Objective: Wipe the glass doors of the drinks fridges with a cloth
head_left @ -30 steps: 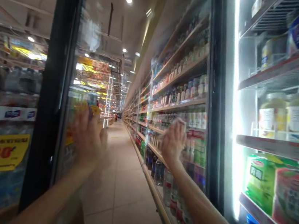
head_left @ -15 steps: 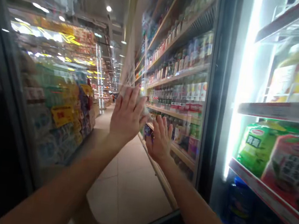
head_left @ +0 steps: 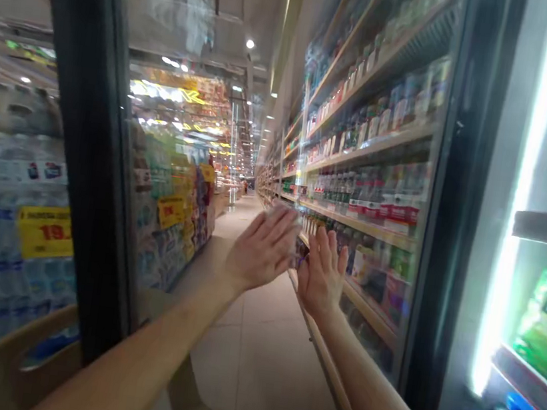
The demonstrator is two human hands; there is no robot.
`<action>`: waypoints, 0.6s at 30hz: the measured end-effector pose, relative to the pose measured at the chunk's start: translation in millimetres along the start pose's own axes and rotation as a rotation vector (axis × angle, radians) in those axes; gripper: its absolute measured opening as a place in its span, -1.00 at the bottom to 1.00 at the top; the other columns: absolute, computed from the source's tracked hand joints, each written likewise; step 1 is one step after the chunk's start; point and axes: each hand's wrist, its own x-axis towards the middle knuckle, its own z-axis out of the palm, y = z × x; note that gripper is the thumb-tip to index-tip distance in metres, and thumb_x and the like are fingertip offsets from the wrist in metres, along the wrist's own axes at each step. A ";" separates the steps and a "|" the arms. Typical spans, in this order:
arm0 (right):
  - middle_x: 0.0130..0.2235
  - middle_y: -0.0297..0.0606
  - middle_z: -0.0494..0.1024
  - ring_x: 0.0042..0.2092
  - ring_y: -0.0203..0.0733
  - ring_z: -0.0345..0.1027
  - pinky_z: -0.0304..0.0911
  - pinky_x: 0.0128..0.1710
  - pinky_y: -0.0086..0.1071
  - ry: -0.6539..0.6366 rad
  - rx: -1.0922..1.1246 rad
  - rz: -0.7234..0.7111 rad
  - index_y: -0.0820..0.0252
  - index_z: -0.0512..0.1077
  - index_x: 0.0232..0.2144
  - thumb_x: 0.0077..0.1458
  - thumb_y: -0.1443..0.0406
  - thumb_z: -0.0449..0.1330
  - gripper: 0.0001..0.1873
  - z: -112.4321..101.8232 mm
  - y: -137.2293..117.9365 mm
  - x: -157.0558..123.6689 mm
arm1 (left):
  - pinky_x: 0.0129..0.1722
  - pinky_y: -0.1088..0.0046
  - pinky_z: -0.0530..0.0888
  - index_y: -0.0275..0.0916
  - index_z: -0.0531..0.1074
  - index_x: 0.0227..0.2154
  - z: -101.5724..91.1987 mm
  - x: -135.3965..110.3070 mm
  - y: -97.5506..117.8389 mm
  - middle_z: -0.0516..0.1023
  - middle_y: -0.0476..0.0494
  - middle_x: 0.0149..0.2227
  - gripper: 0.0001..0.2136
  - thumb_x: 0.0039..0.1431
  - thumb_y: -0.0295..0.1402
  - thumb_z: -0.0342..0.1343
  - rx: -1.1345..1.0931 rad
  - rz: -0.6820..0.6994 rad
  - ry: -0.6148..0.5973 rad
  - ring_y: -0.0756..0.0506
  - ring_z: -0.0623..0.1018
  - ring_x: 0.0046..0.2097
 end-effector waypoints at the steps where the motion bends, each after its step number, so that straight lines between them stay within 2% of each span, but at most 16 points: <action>1: 0.26 -0.06 0.13 0.33 -0.07 -0.21 -0.24 0.27 -0.02 0.011 0.007 -0.006 0.20 -0.16 0.29 0.16 0.32 -0.05 -0.32 0.4 0.0 -0.6 | 0.26 0.16 0.00 -0.22 0.14 0.17 -4.6 -6.6 -10.6 0.12 -0.21 0.27 -0.52 0.20 -0.21 -0.06 0.050 -0.111 0.029 -0.17 -0.02 0.33; 4: 0.25 -0.06 0.15 0.33 -0.07 -0.18 -0.24 0.27 -0.02 0.036 0.022 -0.013 0.20 -0.14 0.29 0.15 0.33 -0.04 -0.32 1.3 -1.2 -1.5 | 0.23 0.02 0.01 -0.34 0.09 0.19 -25.7 -22.1 -48.1 0.05 -0.38 0.28 -0.48 0.20 -0.23 -0.09 0.208 -0.535 0.236 -0.27 -0.03 0.32; 5: 0.24 -0.06 0.17 0.32 -0.07 -0.17 -0.24 0.27 -0.02 0.043 0.021 -0.011 0.21 -0.13 0.29 0.15 0.33 -0.03 -0.32 1.6 -1.7 -1.6 | 0.22 0.01 0.02 -0.38 0.08 0.19 -29.0 -22.9 -52.6 0.03 -0.42 0.28 -0.47 0.20 -0.24 -0.09 0.233 -0.604 0.289 -0.28 -0.04 0.32; 6: 0.24 -0.05 0.18 0.32 -0.06 -0.16 -0.24 0.27 -0.02 0.050 0.018 -0.009 0.21 -0.12 0.29 0.15 0.33 -0.03 -0.32 1.9 -2.0 -1.7 | 0.22 0.02 0.02 -0.40 0.08 0.19 -28.8 -21.4 -51.2 0.02 -0.44 0.28 -0.46 0.20 -0.24 -0.10 0.237 -0.600 0.308 -0.28 -0.06 0.33; 7: 0.23 -0.05 0.19 0.32 -0.06 -0.15 -0.23 0.27 -0.02 0.054 0.013 -0.009 0.20 -0.11 0.28 0.15 0.33 -0.02 -0.33 2.2 -2.1 -1.8 | 0.23 0.04 0.02 -0.39 0.08 0.19 -25.6 -17.9 -45.2 0.04 -0.40 0.28 -0.47 0.20 -0.24 -0.10 0.224 -0.516 0.283 -0.27 -0.07 0.33; 8: 0.23 -0.05 0.20 0.32 -0.06 -0.14 -0.22 0.26 -0.02 0.058 0.006 -0.013 0.20 -0.09 0.28 0.15 0.33 -0.02 -0.34 2.6 -2.0 -1.9 | 0.25 0.10 0.01 -0.36 0.09 0.19 -21.0 -13.3 -37.4 0.07 -0.35 0.27 -0.48 0.20 -0.24 -0.10 0.204 -0.358 0.242 -0.23 -0.07 0.33; 9: 0.23 -0.05 0.20 0.31 -0.05 -0.13 -0.21 0.26 -0.01 0.062 -0.001 -0.021 0.20 -0.09 0.28 0.15 0.33 -0.02 -0.34 3.0 -1.6 -2.0 | 0.26 0.16 0.00 -0.31 0.13 0.17 -16.6 -8.7 -30.7 0.12 -0.28 0.26 -0.49 0.20 -0.20 -0.09 0.162 -0.153 0.149 -0.21 -0.05 0.33; 10: 0.23 -0.05 0.20 0.31 -0.04 -0.12 -0.20 0.26 -0.01 0.065 -0.007 -0.031 0.20 -0.08 0.28 0.15 0.33 -0.02 -0.34 3.4 -1.2 -2.1 | 0.26 0.20 0.00 -0.27 0.16 0.16 -13.9 -5.0 -27.8 0.15 -0.22 0.25 -0.51 0.19 -0.18 -0.08 0.139 -0.018 0.086 -0.18 -0.01 0.32; 11: 0.23 -0.04 0.19 0.31 -0.03 -0.12 -0.19 0.26 -0.01 0.064 -0.012 -0.041 0.21 -0.08 0.28 0.15 0.33 -0.02 -0.34 3.9 -0.9 -2.3 | 0.27 0.21 0.00 -0.24 0.18 0.15 -13.5 -3.2 -29.9 0.17 -0.20 0.25 -0.51 0.19 -0.17 -0.08 0.133 0.026 0.051 -0.17 0.01 0.32; 12: 0.23 -0.04 0.18 0.31 -0.02 -0.12 -0.18 0.25 -0.01 0.064 -0.018 -0.047 0.21 -0.09 0.28 0.15 0.33 -0.02 -0.34 4.3 -0.6 -2.4 | 0.26 0.20 0.00 -0.23 0.18 0.15 -15.7 -3.9 -36.4 0.17 -0.20 0.25 -0.52 0.19 -0.17 -0.08 0.145 -0.028 0.054 -0.17 0.03 0.31; 15: 0.24 -0.03 0.18 0.31 0.00 -0.10 -0.18 0.25 0.02 0.067 -0.028 -0.047 0.21 -0.09 0.28 0.15 0.32 -0.02 -0.33 5.2 -1.1 -2.5 | 0.24 0.09 0.03 -0.29 0.09 0.20 -28.0 -20.1 -60.0 0.07 -0.33 0.28 -0.48 0.20 -0.22 -0.10 0.247 -0.506 0.239 -0.22 -0.02 0.33; 16: 0.24 -0.03 0.18 0.31 0.00 -0.10 -0.17 0.25 0.02 0.066 -0.028 -0.044 0.21 -0.09 0.28 0.15 0.31 -0.02 -0.33 5.2 -1.4 -2.4 | 0.23 0.07 0.03 -0.32 0.07 0.21 -30.2 -28.0 -60.6 0.04 -0.36 0.28 -0.47 0.20 -0.24 -0.10 0.262 -0.574 0.275 -0.23 -0.07 0.33; 17: 0.23 -0.03 0.18 0.31 0.00 -0.10 -0.17 0.25 0.02 0.067 -0.027 -0.040 0.21 -0.09 0.28 0.15 0.30 -0.02 -0.33 4.9 -1.8 -2.3 | 0.23 0.07 0.03 -0.33 0.06 0.21 -30.2 -36.0 -55.7 0.03 -0.36 0.28 -0.47 0.19 -0.25 -0.10 0.259 -0.545 0.277 -0.23 -0.10 0.34; 18: 0.23 -0.03 0.19 0.31 0.00 -0.10 -0.17 0.24 0.02 0.067 -0.025 -0.037 0.21 -0.09 0.28 0.15 0.30 -0.02 -0.34 4.4 -2.1 -2.1 | 0.24 0.09 0.02 -0.33 0.07 0.20 -28.2 -43.3 -46.5 0.05 -0.34 0.28 -0.46 0.19 -0.26 -0.09 0.232 -0.406 0.228 -0.22 -0.13 0.34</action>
